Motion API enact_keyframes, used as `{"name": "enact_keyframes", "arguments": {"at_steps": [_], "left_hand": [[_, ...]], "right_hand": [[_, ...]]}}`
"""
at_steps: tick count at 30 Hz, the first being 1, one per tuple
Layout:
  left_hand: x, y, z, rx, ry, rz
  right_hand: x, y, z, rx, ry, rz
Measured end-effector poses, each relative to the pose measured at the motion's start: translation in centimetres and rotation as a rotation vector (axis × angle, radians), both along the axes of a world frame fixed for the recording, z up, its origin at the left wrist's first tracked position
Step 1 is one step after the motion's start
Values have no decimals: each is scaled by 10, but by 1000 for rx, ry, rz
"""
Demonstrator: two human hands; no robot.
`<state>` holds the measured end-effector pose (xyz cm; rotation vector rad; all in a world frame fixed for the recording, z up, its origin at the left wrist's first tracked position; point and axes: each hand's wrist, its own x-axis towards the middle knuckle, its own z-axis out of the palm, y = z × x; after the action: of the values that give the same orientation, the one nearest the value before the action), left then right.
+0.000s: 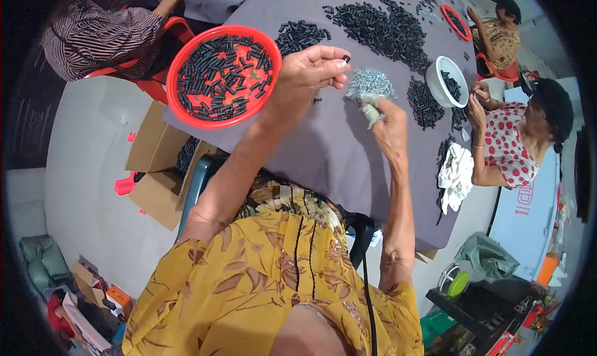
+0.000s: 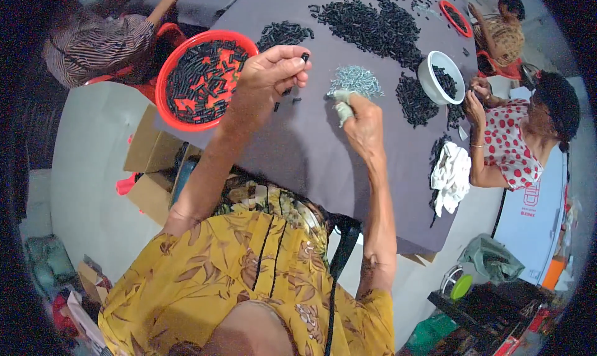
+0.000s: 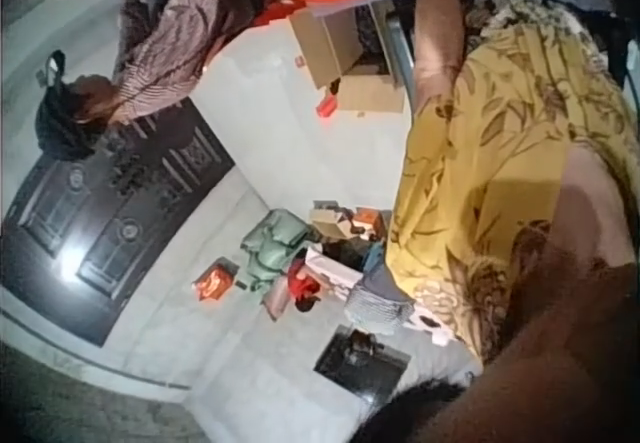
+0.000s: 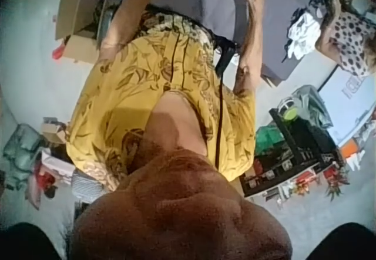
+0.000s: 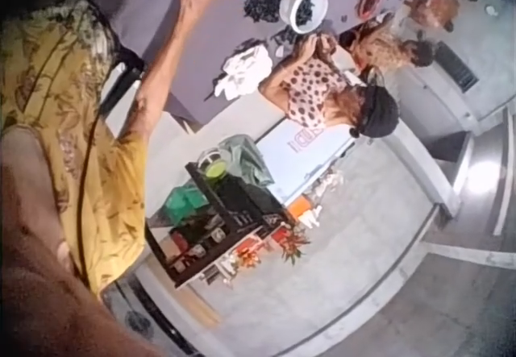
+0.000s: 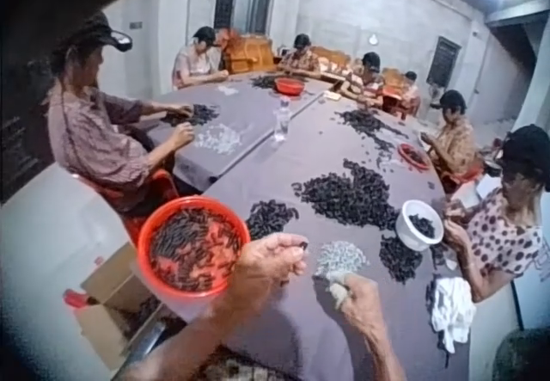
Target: Sorting small black plastic parts and placing them into a small mesh bag.
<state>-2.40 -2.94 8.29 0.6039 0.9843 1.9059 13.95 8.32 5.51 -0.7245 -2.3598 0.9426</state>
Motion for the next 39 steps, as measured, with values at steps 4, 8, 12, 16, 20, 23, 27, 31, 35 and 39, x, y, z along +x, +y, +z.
{"name": "enact_keyframes", "arguments": {"at_steps": [4, 8, 12, 16, 20, 23, 27, 31, 35, 39], "left_hand": [[-5, -1, -6, -11, -15, 7], [-5, -5, -7, -53, -8, 18], [-3, -4, -7, -71, 10, -39], [-5, -4, -17, -24, -19, -94], [-3, -7, -21, -6, -3, -93], [9, 5, -23, -12, -64, -118], [22, 8, -21, 12, -146, -138], [31, 11, -19, 43, -122, -116], [37, 13, -19, 25, -108, -141], [41, 14, -19, 52, -150, -137]], "right_hand": [[-23, -7, -27, 13, -30, 101], [-57, -11, -51, 357, -164, 191], [-72, -4, -70, 439, -341, 215], [-66, -3, -65, 312, -215, 158], [-45, 4, -27, -523, 107, 9], [-24, 11, -4, -835, 531, -20], [-21, -4, 8, -965, 740, 84], [-19, -12, 9, -959, 825, 78], [-16, -14, 7, -1019, 853, 92], [-15, -17, 5, -987, 872, 68]]}}
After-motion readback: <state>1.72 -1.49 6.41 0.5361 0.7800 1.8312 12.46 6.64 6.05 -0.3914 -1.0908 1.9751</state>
